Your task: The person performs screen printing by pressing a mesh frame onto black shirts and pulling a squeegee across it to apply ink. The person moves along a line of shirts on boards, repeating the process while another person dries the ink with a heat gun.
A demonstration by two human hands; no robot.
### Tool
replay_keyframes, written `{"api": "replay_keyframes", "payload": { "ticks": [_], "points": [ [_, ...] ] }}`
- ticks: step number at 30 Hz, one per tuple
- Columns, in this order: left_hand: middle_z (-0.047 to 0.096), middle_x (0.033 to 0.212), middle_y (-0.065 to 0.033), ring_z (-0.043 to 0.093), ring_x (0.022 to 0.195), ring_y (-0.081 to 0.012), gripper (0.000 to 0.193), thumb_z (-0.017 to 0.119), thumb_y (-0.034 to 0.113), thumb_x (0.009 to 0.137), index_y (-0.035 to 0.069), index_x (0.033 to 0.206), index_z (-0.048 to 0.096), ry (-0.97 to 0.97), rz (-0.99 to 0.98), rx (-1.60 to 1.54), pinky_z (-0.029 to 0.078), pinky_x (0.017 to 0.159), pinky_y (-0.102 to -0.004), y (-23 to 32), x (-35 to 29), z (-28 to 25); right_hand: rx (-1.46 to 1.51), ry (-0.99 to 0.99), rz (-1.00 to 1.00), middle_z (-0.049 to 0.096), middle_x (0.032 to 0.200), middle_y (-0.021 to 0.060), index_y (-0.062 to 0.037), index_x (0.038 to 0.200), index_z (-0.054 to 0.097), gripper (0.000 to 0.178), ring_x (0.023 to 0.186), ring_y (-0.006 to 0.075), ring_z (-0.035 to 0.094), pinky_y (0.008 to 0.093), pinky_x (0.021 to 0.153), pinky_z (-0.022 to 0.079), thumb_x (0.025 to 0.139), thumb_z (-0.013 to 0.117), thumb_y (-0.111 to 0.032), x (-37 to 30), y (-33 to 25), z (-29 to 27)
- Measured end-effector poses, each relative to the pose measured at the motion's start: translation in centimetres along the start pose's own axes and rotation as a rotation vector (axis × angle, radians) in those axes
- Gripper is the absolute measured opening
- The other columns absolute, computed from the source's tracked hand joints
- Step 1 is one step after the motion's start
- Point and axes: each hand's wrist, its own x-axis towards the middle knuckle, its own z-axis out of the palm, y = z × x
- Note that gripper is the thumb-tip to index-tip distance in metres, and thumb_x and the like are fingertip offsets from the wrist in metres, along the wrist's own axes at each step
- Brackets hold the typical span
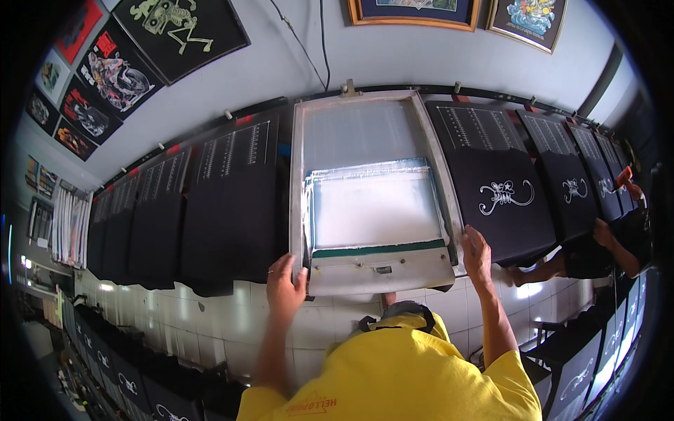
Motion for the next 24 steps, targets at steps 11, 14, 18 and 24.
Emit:
{"api": "replay_keyframes", "payload": {
  "ticks": [11, 14, 18, 24],
  "points": [
    [0.050, 0.144, -0.0095, 0.046, 0.133, -0.0325, 0.058, 0.066, 0.013, 0.078, 0.001, 0.133, 0.055, -0.617, 0.342, 0.132, 0.045, 0.106, -0.0416, 2.8, 0.6, -0.9, -0.473, -0.694, -0.738, 0.060, 0.125, 0.0107, -0.0076, 0.135, 0.053, 0.075, 0.113, 0.0306, 0.059, 0.0414, 0.099, 0.051, 0.066, 0.080, -0.018, -1.2, -6.2, -2.2],
    [0.055, 0.138, -0.0112, 0.052, 0.126, -0.0327, 0.055, 0.063, 0.008, 0.074, 0.001, 0.128, 0.057, -0.598, 0.249, 0.096, 0.051, 0.099, -0.0411, 3.5, 2.8, -0.7, -0.504, -0.652, -0.731, 0.063, 0.118, 0.0112, -0.0069, 0.129, 0.056, 0.069, 0.107, 0.0300, 0.061, 0.0410, 0.094, 0.053, 0.064, 0.078, -0.016, 0.5, -6.7, -1.8],
    [0.067, 0.114, -0.0172, 0.063, 0.107, -0.0354, 0.045, 0.063, 0.007, 0.072, 0.001, 0.116, 0.065, -0.714, 0.178, 0.258, 0.054, 0.090, -0.0440, 5.3, 7.8, -0.5, -0.502, -0.574, -0.579, 0.070, 0.096, 0.0149, -0.0039, 0.098, 0.066, 0.034, 0.090, 0.0333, 0.068, 0.0439, 0.080, 0.055, 0.066, 0.071, -0.012, 2.7, -6.1, 0.3],
    [0.070, 0.092, -0.0224, 0.068, 0.085, -0.0412, 0.030, 0.065, 0.007, 0.068, 0.000, 0.097, 0.070, -0.620, 0.144, 0.192, 0.055, 0.080, -0.0470, 3.7, 9.0, 0.1, -0.538, -0.594, -0.519, 0.069, 0.078, 0.0195, 0.0000, 0.080, 0.069, 0.016, 0.077, 0.0389, 0.069, 0.0463, 0.076, 0.055, 0.068, 0.068, -0.010, 4.6, -10.9, -0.2]
  ]
}}
